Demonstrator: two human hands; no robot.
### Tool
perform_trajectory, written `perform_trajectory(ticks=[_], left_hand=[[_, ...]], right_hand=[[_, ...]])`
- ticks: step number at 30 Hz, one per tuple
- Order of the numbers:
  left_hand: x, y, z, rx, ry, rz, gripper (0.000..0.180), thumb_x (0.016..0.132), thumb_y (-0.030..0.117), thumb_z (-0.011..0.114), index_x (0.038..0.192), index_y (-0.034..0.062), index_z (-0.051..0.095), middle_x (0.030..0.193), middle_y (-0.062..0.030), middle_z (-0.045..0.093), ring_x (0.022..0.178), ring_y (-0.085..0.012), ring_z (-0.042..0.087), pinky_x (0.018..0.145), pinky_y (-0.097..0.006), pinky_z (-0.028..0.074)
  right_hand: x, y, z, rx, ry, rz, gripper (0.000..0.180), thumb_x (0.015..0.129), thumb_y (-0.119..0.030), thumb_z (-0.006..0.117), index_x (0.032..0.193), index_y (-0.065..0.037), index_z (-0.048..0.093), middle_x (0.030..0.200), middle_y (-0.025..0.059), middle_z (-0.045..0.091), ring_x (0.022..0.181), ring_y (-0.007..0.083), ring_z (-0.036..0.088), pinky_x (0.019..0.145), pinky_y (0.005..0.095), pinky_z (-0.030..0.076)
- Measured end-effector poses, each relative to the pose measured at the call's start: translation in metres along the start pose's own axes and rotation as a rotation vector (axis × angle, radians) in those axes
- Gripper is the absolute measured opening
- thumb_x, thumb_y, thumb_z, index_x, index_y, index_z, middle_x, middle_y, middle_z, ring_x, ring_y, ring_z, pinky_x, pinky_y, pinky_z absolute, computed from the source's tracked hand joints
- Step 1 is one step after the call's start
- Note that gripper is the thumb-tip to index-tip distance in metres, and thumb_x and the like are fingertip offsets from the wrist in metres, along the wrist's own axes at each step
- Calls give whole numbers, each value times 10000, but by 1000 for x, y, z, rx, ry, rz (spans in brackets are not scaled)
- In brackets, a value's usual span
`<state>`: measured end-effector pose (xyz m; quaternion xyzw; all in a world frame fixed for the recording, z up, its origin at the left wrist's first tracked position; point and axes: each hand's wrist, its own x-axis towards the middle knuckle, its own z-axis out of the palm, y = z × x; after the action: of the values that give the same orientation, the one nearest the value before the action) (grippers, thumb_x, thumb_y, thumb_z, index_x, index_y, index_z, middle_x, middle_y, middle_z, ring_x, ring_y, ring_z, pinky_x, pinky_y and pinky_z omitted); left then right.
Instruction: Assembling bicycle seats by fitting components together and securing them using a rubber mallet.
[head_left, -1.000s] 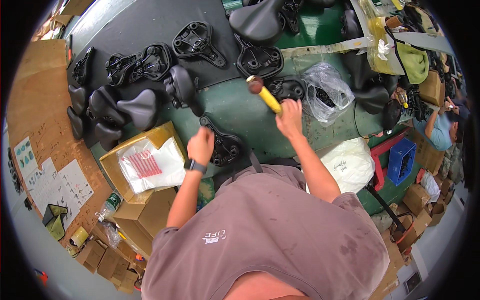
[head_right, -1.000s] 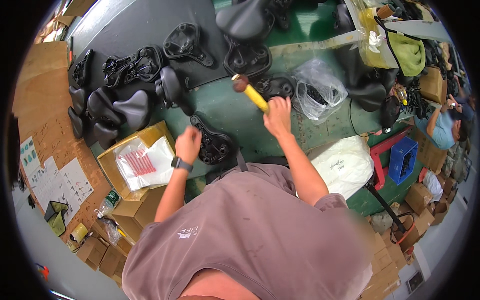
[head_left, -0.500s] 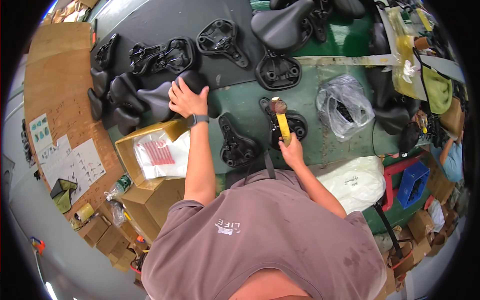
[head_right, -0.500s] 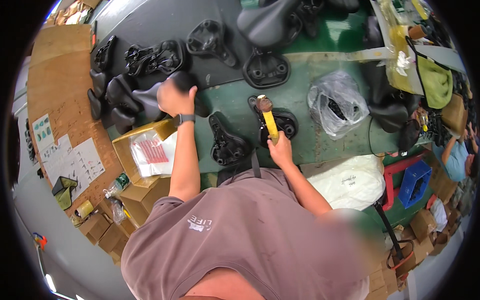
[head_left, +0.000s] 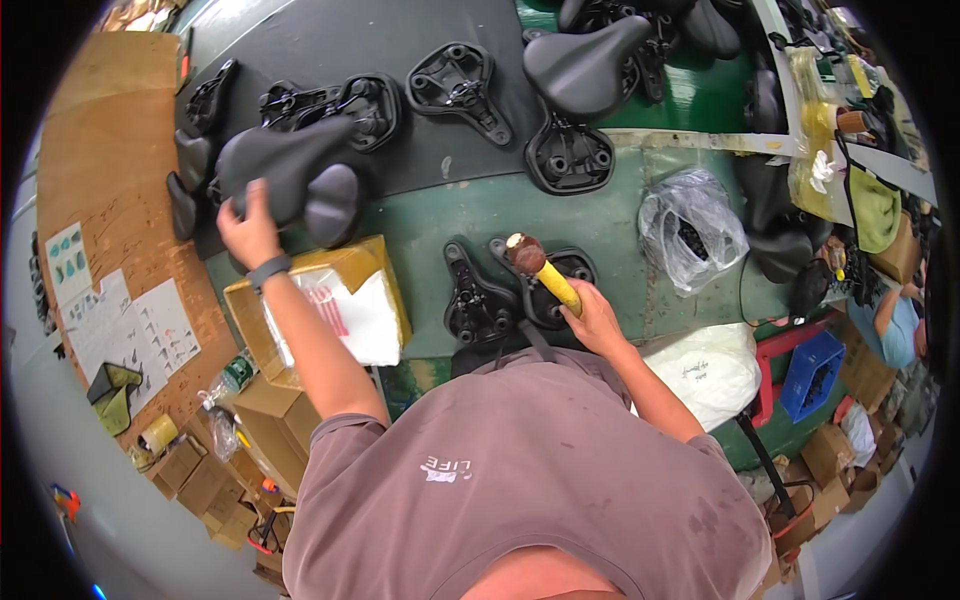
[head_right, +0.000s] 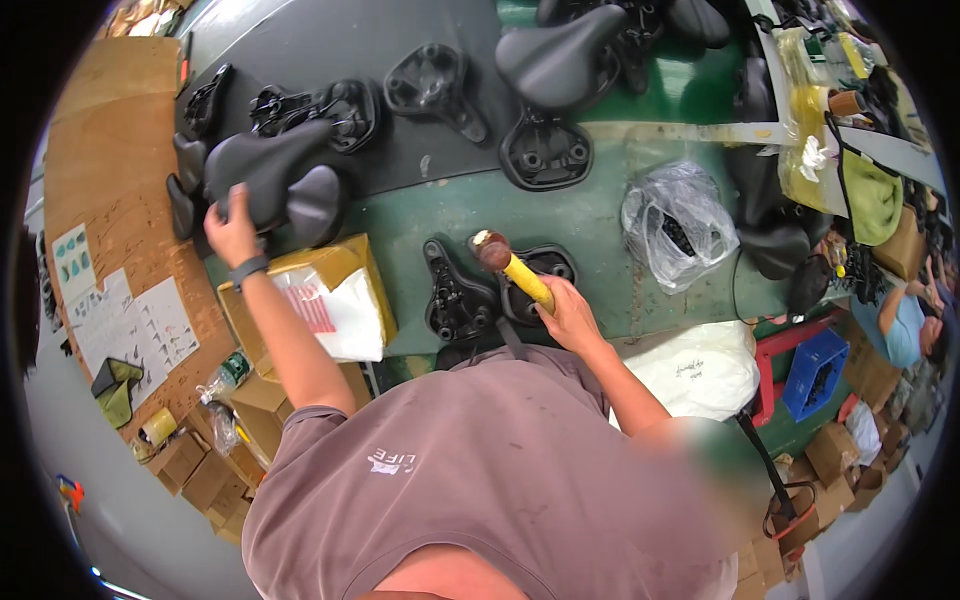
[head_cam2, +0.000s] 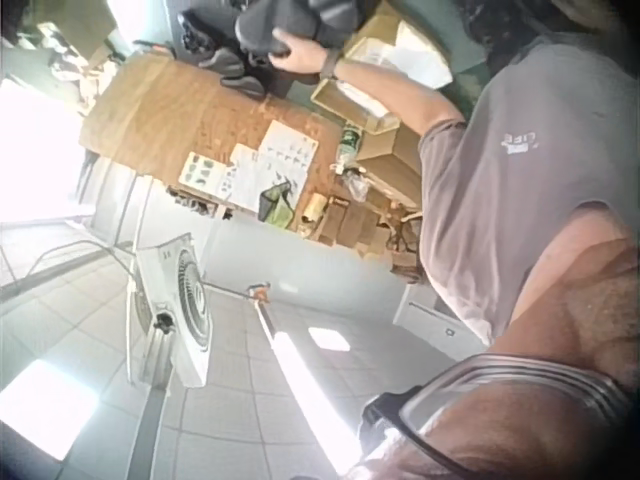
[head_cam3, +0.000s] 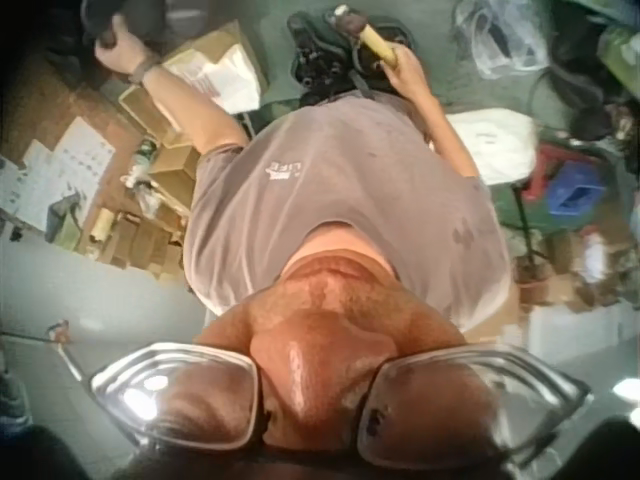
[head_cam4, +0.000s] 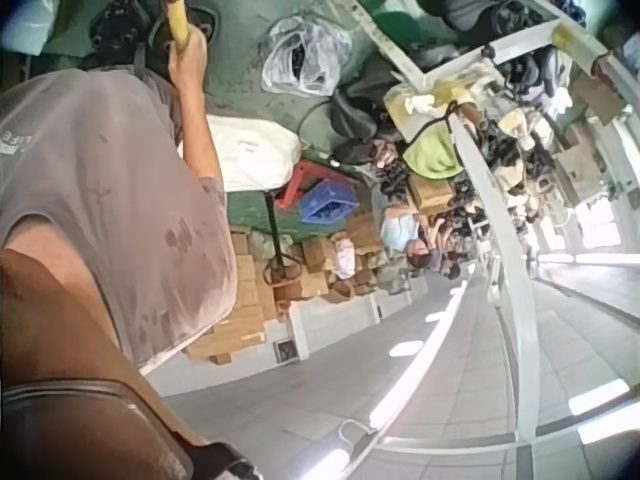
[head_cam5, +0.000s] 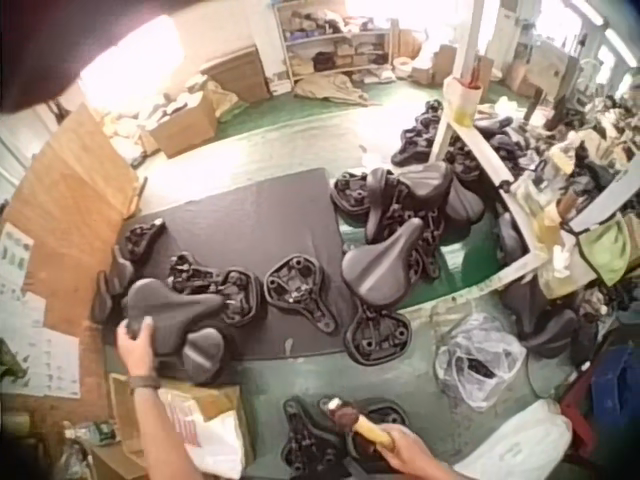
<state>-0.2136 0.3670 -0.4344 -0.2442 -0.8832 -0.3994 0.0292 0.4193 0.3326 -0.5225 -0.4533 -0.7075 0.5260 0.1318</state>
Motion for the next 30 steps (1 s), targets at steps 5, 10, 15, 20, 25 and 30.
perform_trajectory(ticks=[5, 10, 15, 20, 25, 30], left_hand=[[-29, 87, 74, 426, 223, 524, 618, 804, 288, 828, 1274, -81, 672, 1203, -287, 682, 1181, -495, 629, 1075, -603, 492], [-154, 139, 251, 263, -473, 1061, 722, 879, 438, 887, 1466, 95, 646, 1369, -147, 725, 1317, -368, 660, 1153, -525, 456], [-177, 126, 282, 453, -667, 976, 720, 895, 575, 846, 1426, 131, 647, 1134, -110, 746, 1123, -328, 708, 1004, -514, 481], [-199, 56, 204, 515, -954, 1072, 517, 905, 598, 823, 1119, 136, 734, 974, -121, 788, 978, -345, 752, 924, -523, 495], [-223, 93, 134, 801, -1336, 499, 606, 971, 658, 745, 1050, 63, 833, 1019, -239, 826, 1014, -432, 799, 939, -558, 604], [-218, 145, 233, -24, -695, 292, 938, 920, 587, 877, 1605, 28, 563, 1398, -257, 750, 1294, -397, 737, 1117, -468, 562]], right_hand=[[81, 8, -51, -202, 397, -128, 594, 942, -18, 759, 1501, -6, 559, 1467, 228, 627, 1400, 444, 588, 1206, 504, 456], [183, 29, -70, -462, 327, -350, 601, 892, -90, 807, 1442, -16, 578, 1424, 217, 680, 1415, 421, 602, 1297, 602, 378], [182, 39, -58, -641, 240, -402, 370, 856, -97, 794, 1150, -52, 574, 1111, 145, 718, 1199, 375, 688, 1288, 714, 331], [99, 67, -59, -527, 130, -207, 365, 871, -80, 779, 1126, -69, 519, 970, 162, 664, 1061, 400, 692, 1294, 739, 296], [53, 74, -98, -341, 29, 83, 340, 913, -87, 774, 1174, -53, 559, 1053, 216, 707, 1058, 437, 699, 1249, 675, 382], [182, 71, -169, 15, 654, 105, 355, 1013, -221, 782, 1238, 9, 632, 1188, 310, 724, 1102, 508, 703, 909, 534, 553]])
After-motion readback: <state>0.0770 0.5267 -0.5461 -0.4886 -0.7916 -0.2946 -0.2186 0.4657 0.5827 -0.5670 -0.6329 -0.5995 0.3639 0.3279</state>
